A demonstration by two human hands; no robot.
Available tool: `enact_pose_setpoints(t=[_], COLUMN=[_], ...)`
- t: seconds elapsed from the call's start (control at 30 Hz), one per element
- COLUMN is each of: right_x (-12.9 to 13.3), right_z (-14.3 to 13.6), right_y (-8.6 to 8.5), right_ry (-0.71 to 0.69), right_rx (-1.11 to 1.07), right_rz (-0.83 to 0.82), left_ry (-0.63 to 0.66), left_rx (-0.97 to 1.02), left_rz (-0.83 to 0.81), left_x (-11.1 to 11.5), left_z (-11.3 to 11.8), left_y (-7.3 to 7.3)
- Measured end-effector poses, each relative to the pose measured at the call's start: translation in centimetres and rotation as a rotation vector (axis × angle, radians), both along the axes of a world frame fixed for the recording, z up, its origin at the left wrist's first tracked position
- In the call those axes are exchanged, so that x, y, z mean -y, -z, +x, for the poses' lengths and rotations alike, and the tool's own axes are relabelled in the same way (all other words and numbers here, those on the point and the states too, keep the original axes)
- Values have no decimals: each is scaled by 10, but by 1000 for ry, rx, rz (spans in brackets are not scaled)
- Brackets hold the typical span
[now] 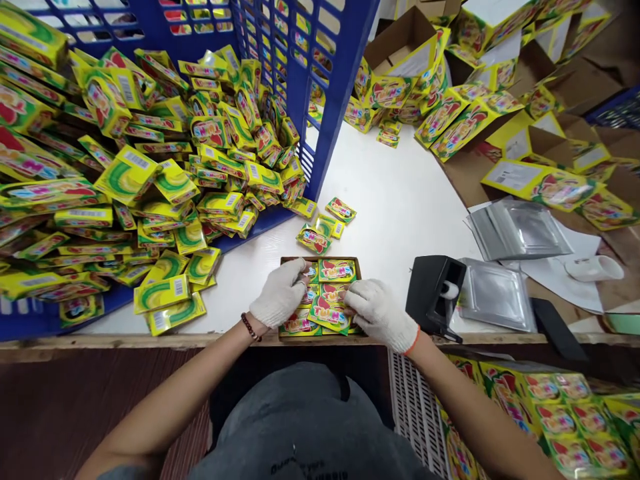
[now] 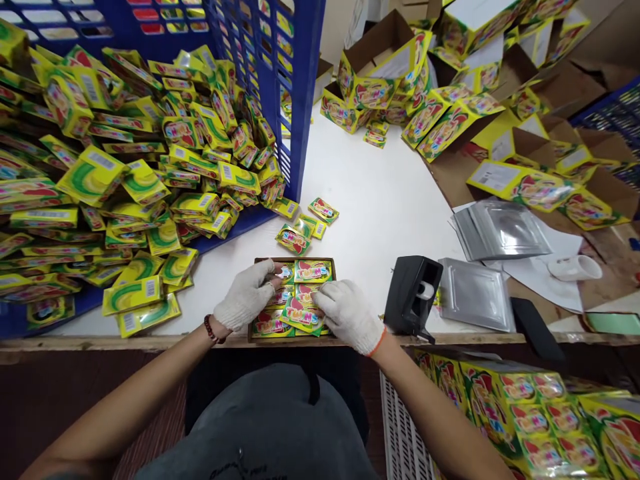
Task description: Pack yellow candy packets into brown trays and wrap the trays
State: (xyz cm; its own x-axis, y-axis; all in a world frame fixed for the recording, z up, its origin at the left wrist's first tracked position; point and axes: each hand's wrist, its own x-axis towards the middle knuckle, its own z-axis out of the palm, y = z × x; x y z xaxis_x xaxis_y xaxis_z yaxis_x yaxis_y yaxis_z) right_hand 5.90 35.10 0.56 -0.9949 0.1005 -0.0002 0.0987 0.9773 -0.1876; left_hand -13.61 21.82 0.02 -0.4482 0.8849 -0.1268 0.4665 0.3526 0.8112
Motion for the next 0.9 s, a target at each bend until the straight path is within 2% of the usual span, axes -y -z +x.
enact_pose_setpoints(t=[0.1, 0.2, 0.33, 0.4, 0.47, 0.57, 0.7, 0.8, 0.9], right_x=[22, 33, 17, 7, 0, 1, 5, 4, 5], right_z=[-4, -13, -16, -15, -13, -9, -3, -3, -15], right_y=[-2, -7, -10, -8, -4, 4, 12, 15, 12], right_ry=[94, 100, 46, 51, 80, 132, 158, 209, 382], right_rx=[65, 155, 206, 207, 205, 198, 119, -17, -277], right_rz=[-66, -67, 15, 64, 99, 105, 56, -86, -372], left_ry=[97, 194, 353, 487, 539, 473, 336, 101, -110], left_rx=[-208, -390, -609, -694, -741, -752, -712, -502, -129], left_rz=[20, 54, -27, -91, -177, -280, -278, -128, 151], left_x=[-8, -31, -78, -100, -115, -124, -112, -91, -65], left_z=[-8, -24, -56, -68, -74, -75, -83, -88, -71], left_y=[-4, -7, -6, -1, 5, 14, 14, 2, -17])
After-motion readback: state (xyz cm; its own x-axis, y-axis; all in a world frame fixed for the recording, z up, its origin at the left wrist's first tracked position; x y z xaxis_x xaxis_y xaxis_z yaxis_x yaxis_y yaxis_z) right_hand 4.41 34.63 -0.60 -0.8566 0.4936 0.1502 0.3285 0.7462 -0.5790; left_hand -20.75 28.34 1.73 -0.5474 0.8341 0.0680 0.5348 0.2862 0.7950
